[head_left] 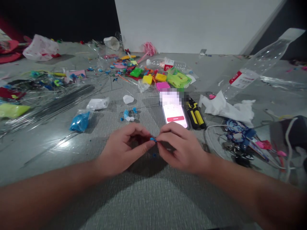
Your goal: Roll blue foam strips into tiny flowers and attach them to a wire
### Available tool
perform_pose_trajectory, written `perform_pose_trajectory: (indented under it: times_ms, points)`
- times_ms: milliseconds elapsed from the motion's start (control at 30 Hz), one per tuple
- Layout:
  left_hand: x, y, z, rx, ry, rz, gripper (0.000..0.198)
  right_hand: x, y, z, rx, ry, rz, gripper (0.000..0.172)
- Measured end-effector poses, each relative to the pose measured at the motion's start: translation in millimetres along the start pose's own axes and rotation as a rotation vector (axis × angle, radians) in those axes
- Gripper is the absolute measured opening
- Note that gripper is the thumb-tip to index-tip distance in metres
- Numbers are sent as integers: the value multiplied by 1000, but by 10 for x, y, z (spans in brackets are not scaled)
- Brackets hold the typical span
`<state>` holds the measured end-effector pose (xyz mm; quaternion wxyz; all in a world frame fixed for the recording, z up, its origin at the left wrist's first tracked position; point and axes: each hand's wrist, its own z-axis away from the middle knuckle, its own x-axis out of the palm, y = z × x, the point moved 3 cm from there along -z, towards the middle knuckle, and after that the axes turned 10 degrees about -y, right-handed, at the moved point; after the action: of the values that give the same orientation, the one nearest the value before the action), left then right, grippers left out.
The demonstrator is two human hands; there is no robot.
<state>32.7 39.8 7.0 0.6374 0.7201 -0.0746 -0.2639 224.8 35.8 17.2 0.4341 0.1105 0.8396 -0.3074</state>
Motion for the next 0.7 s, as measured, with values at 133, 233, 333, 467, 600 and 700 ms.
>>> perform_pose_trajectory:
  times_ms: [133,233,333,467,600,700]
  points:
    - [-9,-6,-27,-12,-51,53,13,1,-26,-15,-13,-15,8,10]
    - [-16,-21,-36,-19,-98,57,12,-4,-45,-25,-31,-11,0,8]
    - [-22,-24,-30,-14,-113,55,11,-12,-62,-19,-55,2,-5,7]
    - [-20,-15,-28,-24,-104,111,13,-36,-65,-4,-31,28,21,10]
    - [-17,-21,-43,-62,-67,124,15,-40,-69,2,-22,28,73,12]
    - [-18,-23,-52,-76,-42,105,14,-19,-66,0,-9,18,79,12]
